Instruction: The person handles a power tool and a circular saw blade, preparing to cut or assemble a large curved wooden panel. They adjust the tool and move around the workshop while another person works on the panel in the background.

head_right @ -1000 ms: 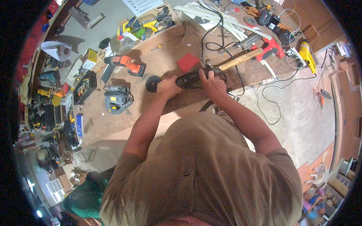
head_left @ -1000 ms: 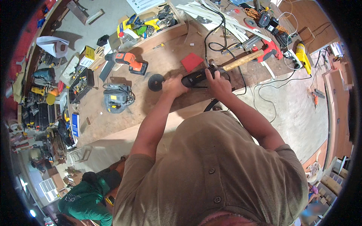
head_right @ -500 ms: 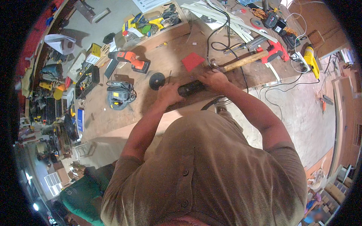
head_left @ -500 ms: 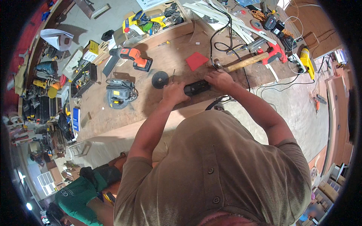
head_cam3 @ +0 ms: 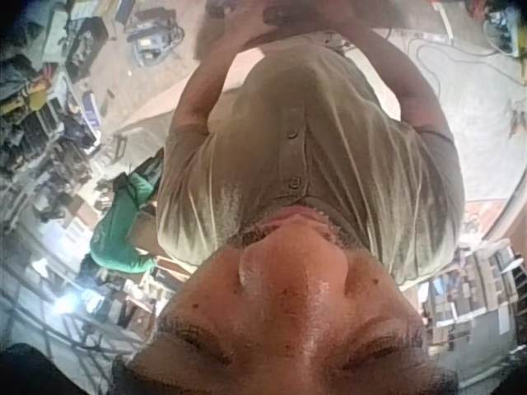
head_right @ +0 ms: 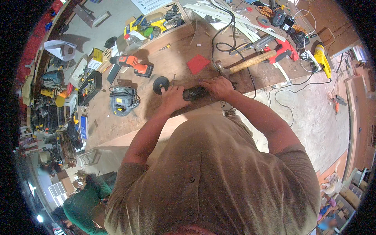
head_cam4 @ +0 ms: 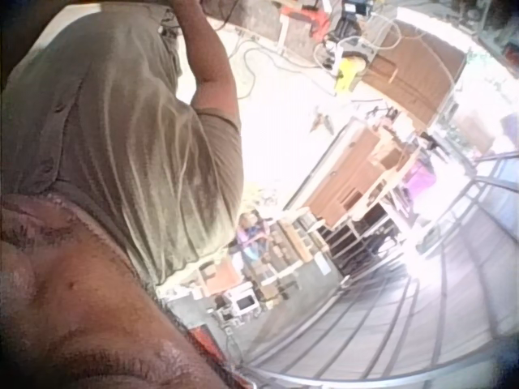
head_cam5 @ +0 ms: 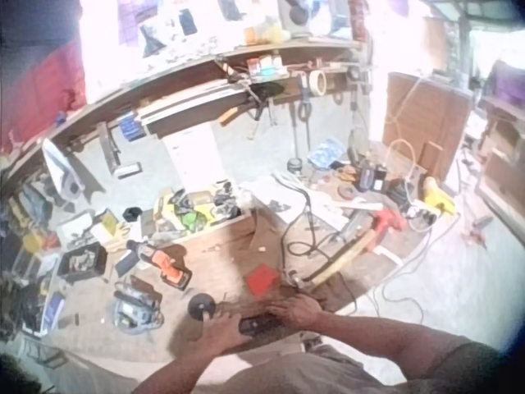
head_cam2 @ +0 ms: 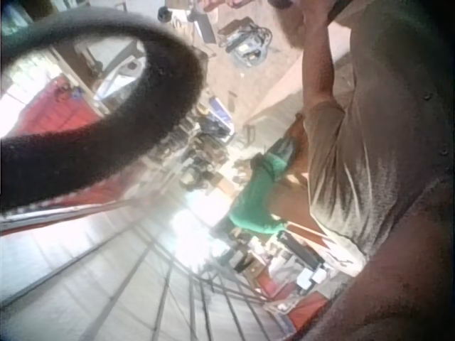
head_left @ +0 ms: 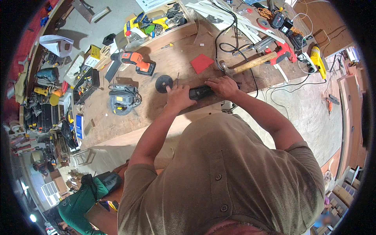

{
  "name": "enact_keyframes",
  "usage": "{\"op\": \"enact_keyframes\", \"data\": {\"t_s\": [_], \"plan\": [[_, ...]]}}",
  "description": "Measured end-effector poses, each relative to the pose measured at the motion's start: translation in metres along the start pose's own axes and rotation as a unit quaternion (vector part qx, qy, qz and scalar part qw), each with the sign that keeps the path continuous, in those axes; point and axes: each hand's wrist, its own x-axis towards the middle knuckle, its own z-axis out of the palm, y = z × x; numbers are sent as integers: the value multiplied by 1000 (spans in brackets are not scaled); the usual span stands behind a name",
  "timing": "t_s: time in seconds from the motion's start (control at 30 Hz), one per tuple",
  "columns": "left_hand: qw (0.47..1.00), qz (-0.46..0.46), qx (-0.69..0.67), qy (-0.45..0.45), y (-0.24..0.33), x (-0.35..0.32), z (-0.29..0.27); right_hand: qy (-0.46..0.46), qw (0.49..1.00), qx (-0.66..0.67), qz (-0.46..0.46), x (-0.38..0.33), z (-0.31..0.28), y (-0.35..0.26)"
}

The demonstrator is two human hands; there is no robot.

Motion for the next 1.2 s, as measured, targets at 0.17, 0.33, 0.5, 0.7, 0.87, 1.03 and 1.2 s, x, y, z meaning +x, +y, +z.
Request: {"op": "enact_keyframes", "data": {"t_s": [0.17,0.33,0.5,0.7,0.87,1.03,1.2], "plan": [[982,83,57,161,45,11,-7,10,1000,13,-3,0,-10,-6],[993,17,-12,119,69,41,64,-18,1000,-10,20,-1,2,2],[994,-6,-34,105,64,45,53,152,984,-79,43,-8,-2,-7],[998,-12,-46,42,70,42,31,195,964,-124,129,-63,19,-20],[999,-2,-49,15,68,39,18,270,939,-133,163,-68,11,-26],[993,-48,-109,20,53,40,2,176,954,46,240,-69,-33,-45],[983,-50,-167,60,36,32,-18,202,940,117,250,-72,-35,-63]]}}
